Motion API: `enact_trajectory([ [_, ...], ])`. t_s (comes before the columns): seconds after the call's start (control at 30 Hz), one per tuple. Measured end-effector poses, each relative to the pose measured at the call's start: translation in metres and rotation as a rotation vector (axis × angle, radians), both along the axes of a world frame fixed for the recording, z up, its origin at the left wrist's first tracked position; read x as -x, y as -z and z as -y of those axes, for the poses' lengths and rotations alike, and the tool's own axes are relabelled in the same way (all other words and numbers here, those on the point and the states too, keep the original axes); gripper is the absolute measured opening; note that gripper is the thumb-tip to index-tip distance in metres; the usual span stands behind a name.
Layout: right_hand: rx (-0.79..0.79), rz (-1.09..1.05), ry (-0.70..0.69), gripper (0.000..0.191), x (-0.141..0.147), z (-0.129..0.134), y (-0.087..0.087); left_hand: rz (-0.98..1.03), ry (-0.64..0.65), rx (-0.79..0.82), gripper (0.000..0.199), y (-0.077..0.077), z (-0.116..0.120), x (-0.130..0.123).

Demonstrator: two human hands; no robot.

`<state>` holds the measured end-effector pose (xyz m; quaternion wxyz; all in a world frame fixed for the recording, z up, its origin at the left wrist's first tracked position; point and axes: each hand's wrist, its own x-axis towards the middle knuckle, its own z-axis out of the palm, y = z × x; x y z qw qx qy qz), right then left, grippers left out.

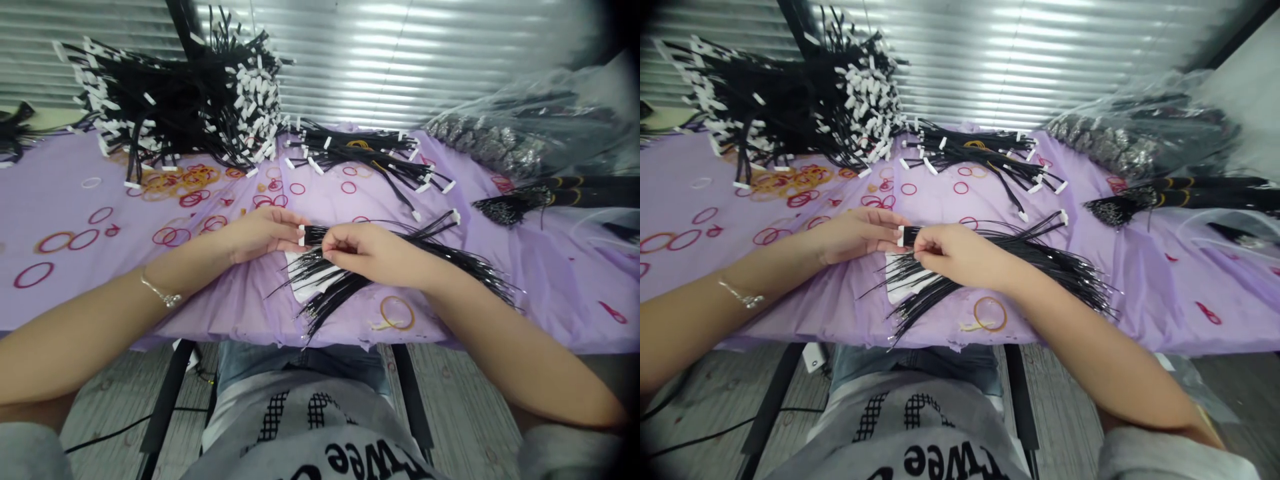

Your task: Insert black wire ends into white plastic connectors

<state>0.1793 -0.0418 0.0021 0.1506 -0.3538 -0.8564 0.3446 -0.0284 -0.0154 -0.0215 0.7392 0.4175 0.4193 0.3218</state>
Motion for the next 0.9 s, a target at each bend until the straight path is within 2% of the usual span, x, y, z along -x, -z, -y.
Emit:
enact_trajectory([
  [0.17, 0.005, -0.025, 0.163, 0.007, -0.001, -0.005, 0.005, 0.000, 0.022, -0.001, 0.022, 0.002, -0.002, 0.002],
  [0.4, -0.013, -0.194, 0.130, 0.012, 0.002, -0.003, 0.004, 0.017, 0.026, -0.002, 0.020, 0.004, -0.002, 0.004],
  [0.57, 0.093, -0.132, 0.230, 0.010, 0.002, -0.004, 0.005, -0.005, 0.023, 0.004, 0.019, 0.003, -0.003, 0.003],
  [0.77, 0.035, -0.028, 0.311, 0.012, 0.002, -0.011, 0.012, -0.021, 0.048, 0.014, 0.021, 0.000, -0.001, 0.002],
  [0.9, 0.053, -0.011, 0.332, 0.013, 0.005, -0.010, 0.013, -0.034, 0.076, 0.005, 0.019, 0.001, -0.001, 0.002],
])
